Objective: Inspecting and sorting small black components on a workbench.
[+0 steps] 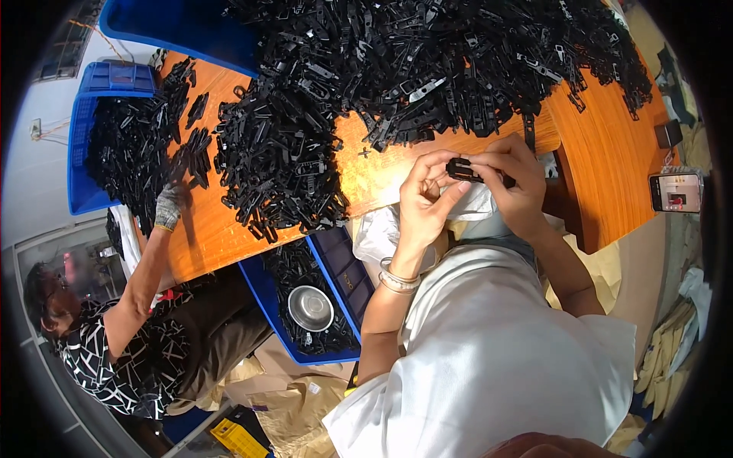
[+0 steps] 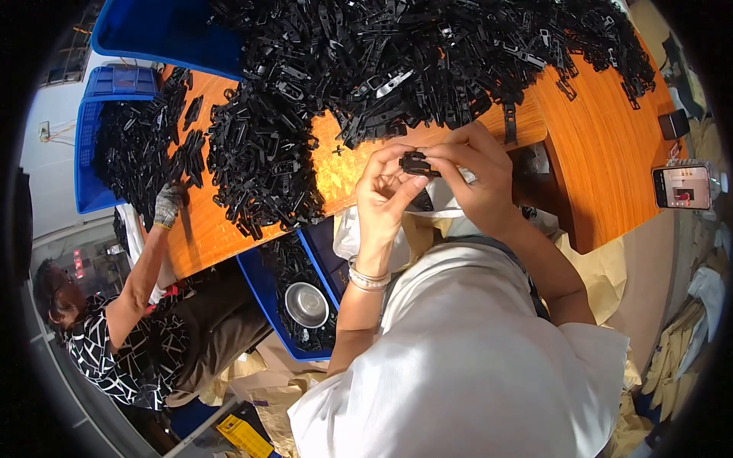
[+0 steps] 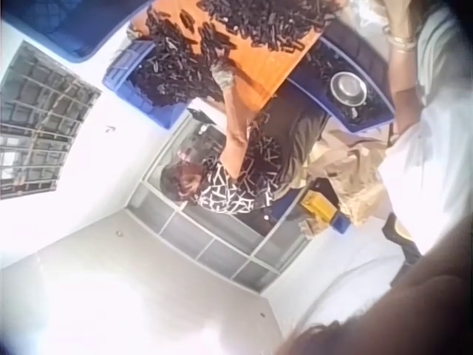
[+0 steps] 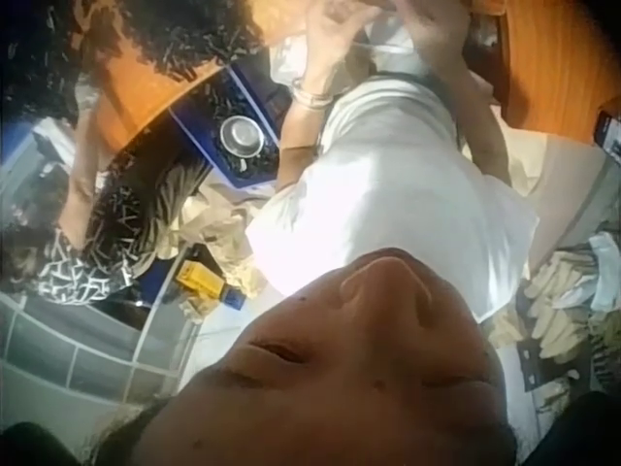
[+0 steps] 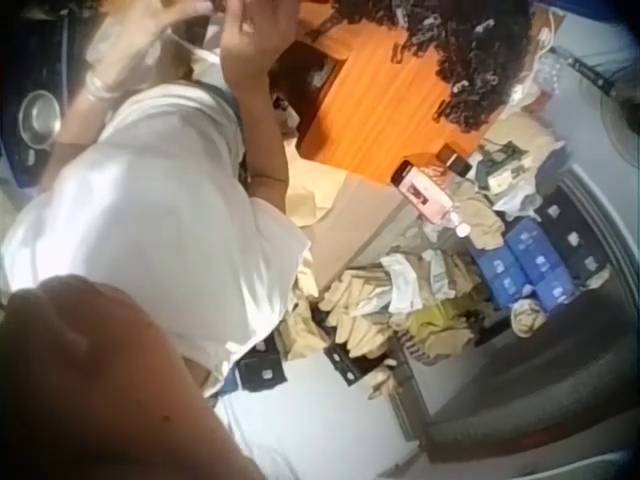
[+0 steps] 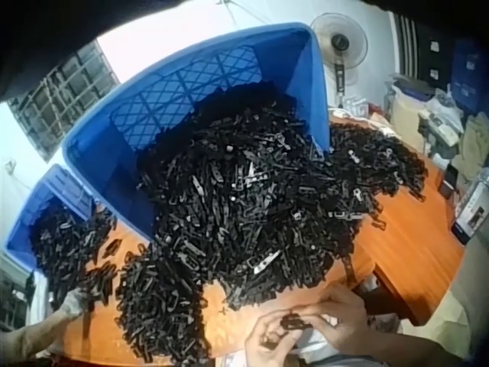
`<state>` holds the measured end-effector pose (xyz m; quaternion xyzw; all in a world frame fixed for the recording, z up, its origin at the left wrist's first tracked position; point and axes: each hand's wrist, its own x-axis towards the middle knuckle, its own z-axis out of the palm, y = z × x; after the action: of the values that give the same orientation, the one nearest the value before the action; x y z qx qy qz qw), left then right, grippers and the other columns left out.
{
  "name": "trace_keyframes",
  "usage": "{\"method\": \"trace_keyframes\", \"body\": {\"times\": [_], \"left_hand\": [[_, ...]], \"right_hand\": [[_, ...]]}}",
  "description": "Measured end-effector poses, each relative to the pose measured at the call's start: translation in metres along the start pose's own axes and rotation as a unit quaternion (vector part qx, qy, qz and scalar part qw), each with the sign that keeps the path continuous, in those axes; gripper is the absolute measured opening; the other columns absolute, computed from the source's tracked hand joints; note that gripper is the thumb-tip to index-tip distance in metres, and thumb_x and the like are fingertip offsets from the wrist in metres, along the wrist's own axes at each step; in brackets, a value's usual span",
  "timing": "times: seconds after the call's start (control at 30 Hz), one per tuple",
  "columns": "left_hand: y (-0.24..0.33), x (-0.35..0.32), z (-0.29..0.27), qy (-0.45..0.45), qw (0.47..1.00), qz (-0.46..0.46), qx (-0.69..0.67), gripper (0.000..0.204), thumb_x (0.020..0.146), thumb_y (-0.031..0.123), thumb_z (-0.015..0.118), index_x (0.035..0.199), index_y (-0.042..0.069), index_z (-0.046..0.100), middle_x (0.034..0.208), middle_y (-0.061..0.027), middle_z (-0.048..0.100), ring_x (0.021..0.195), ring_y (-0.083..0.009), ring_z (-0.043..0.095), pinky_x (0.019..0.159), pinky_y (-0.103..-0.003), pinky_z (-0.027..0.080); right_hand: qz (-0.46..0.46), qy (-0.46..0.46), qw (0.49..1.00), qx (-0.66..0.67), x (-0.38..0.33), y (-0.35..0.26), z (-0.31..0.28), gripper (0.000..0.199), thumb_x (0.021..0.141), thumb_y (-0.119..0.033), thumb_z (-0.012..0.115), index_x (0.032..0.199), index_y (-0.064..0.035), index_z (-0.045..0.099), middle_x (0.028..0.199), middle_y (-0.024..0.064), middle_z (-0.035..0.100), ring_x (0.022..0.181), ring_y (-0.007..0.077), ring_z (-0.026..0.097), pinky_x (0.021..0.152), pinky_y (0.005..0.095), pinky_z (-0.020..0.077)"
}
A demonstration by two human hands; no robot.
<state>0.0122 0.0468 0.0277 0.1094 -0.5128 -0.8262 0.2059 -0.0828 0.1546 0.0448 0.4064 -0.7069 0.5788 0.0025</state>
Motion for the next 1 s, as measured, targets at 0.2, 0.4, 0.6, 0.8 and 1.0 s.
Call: {"method": "trace_keyframes", "body": {"times": [0.2, 0.4, 0.6, 0.8, 1.0], "left_hand": [[-0.003, -0.002, -0.010, 0.013, 0.987, -0.047, -0.151, 0.032, 0.077, -0.004, 0.057, 0.107, -0.002, 0.045, 0.093, -0.0103, 0.059, 0.087, -0.0151, 0.057, 0.078, -0.024, 0.044], [0.003, 0.014, -0.038, 0.075, 0.960, 0.020, 0.269, 0.011, 0.082, 0.002, 0.051, 0.090, -0.001, 0.058, 0.079, -0.0097, 0.061, 0.061, -0.0125, 0.059, 0.054, -0.025, 0.049], [0.016, 0.059, -0.072, 0.152, 0.762, 0.165, 0.607, 0.011, 0.074, -0.001, 0.052, 0.084, 0.000, 0.056, 0.078, -0.0148, 0.051, 0.064, -0.0296, 0.054, 0.058, -0.036, 0.043], [0.028, 0.082, -0.090, 0.067, 0.705, 0.164, 0.687, 0.015, 0.069, -0.004, 0.052, 0.083, 0.000, 0.057, 0.077, -0.0155, 0.050, 0.065, -0.0344, 0.054, 0.058, -0.040, 0.044], [0.029, 0.067, -0.092, 0.107, 0.760, 0.208, 0.606, 0.006, 0.073, -0.002, 0.056, 0.079, -0.003, 0.055, 0.073, -0.0120, 0.052, 0.066, -0.0258, 0.054, 0.060, -0.030, 0.042]], "right_hand": [[-0.064, -0.096, 0.993, -0.001, 0.005, -0.007, -0.005, 0.027, 0.060, 0.006, 0.060, 0.086, -0.0012, 0.061, 0.096, 0.0112, 0.052, 0.085, 0.0204, 0.050, 0.067, 0.0276, 0.0406], [0.073, -0.005, 0.994, 0.082, -0.017, 0.021, -0.011, 0.014, 0.077, 0.002, 0.052, 0.089, 0.0056, 0.058, 0.102, 0.0090, 0.051, 0.086, 0.0160, 0.050, 0.065, 0.0222, 0.0409], [0.203, 0.013, 0.962, 0.182, -0.030, 0.022, -0.007, 0.013, 0.079, 0.000, 0.053, 0.090, 0.0062, 0.057, 0.095, 0.0070, 0.053, 0.077, 0.0091, 0.052, 0.060, 0.0185, 0.0396], [0.263, 0.026, 0.940, 0.217, -0.031, 0.023, -0.005, 0.011, 0.079, 0.000, 0.055, 0.087, 0.0063, 0.058, 0.095, 0.0045, 0.053, 0.072, 0.0072, 0.052, 0.058, 0.0179, 0.0381], [0.227, 0.046, 0.950, 0.211, -0.019, 0.025, 0.005, 0.012, 0.079, -0.002, 0.055, 0.087, 0.0059, 0.059, 0.090, 0.0039, 0.054, 0.064, 0.0061, 0.046, 0.058, 0.0181, 0.0367]]}}
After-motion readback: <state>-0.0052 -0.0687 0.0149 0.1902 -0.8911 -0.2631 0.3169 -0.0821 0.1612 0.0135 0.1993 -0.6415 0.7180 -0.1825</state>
